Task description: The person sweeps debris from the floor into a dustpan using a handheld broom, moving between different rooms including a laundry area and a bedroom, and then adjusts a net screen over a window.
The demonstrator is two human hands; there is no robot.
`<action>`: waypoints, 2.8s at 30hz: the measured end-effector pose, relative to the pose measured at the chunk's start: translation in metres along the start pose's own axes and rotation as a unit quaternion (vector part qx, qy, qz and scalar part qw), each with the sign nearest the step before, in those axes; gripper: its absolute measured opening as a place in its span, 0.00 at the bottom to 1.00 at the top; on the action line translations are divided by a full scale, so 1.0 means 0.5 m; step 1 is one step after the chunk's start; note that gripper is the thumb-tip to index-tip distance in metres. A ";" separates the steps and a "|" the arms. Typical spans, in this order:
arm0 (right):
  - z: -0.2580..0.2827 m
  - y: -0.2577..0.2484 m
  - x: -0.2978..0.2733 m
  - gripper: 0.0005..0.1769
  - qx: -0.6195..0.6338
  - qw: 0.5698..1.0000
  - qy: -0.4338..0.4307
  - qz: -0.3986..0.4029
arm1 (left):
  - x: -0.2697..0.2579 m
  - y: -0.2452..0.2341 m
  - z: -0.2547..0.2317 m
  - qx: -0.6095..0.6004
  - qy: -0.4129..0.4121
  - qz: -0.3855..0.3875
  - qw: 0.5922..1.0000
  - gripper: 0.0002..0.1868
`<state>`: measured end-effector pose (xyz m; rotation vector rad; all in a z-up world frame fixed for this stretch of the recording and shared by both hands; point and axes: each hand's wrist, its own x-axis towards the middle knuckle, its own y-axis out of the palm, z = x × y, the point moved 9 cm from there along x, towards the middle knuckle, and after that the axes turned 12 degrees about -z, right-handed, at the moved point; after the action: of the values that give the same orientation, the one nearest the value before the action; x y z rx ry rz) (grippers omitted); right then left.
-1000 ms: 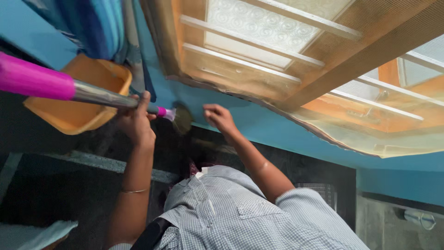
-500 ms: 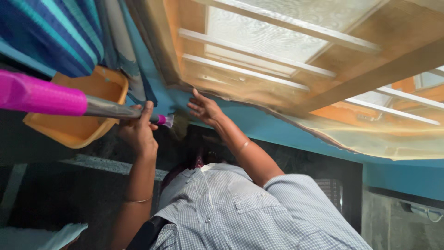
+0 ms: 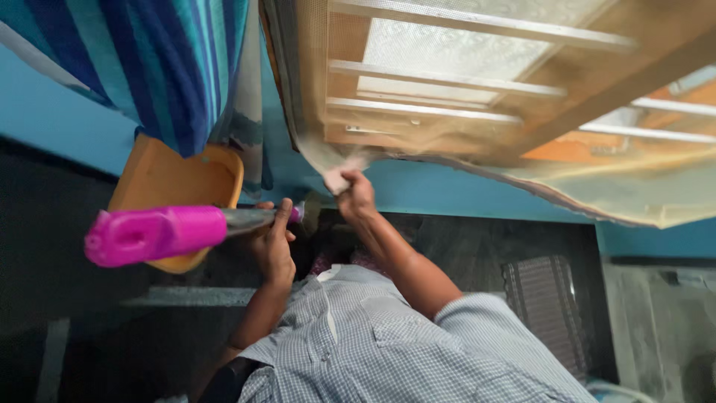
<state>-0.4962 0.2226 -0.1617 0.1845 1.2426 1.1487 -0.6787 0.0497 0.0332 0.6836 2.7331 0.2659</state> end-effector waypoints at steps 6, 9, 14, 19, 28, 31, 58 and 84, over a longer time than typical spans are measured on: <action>0.469 -0.057 -0.411 0.14 0.178 0.932 -0.307 0.072 | 0.001 -0.030 0.008 0.065 -0.072 0.095 0.991 0.17; 0.628 0.003 -0.664 0.13 0.207 0.847 -0.425 0.243 | -0.002 -0.023 0.010 0.050 -0.110 0.126 0.985 0.19; 0.486 0.132 -0.596 0.27 -0.095 0.824 -0.378 0.412 | 0.001 -0.014 -0.016 0.026 -0.091 0.123 0.988 0.19; 0.337 0.178 -0.381 0.31 -0.668 0.448 -0.594 -0.014 | 0.000 -0.009 -0.009 0.042 -0.087 0.107 0.990 0.18; 0.472 0.210 -0.360 0.14 -0.642 0.382 -0.594 -0.298 | 0.004 -0.008 0.053 0.009 -0.095 0.071 0.993 0.18; 0.514 0.171 -0.306 0.14 -0.656 0.329 -0.598 -0.322 | 0.002 -0.002 0.051 0.004 -0.081 0.057 0.995 0.18; 0.428 0.275 -0.296 0.22 -0.792 -0.007 -0.607 -0.062 | -0.030 0.024 0.008 0.031 -0.070 0.036 0.996 0.19; 0.413 0.254 -0.203 0.18 -0.653 0.550 -0.498 -0.148 | -0.029 0.024 0.028 0.014 -0.064 0.068 0.996 0.17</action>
<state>-0.3913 0.2986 0.0671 -0.4649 -0.7517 1.0864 -0.6569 0.0546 0.0269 0.8658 2.5772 0.2065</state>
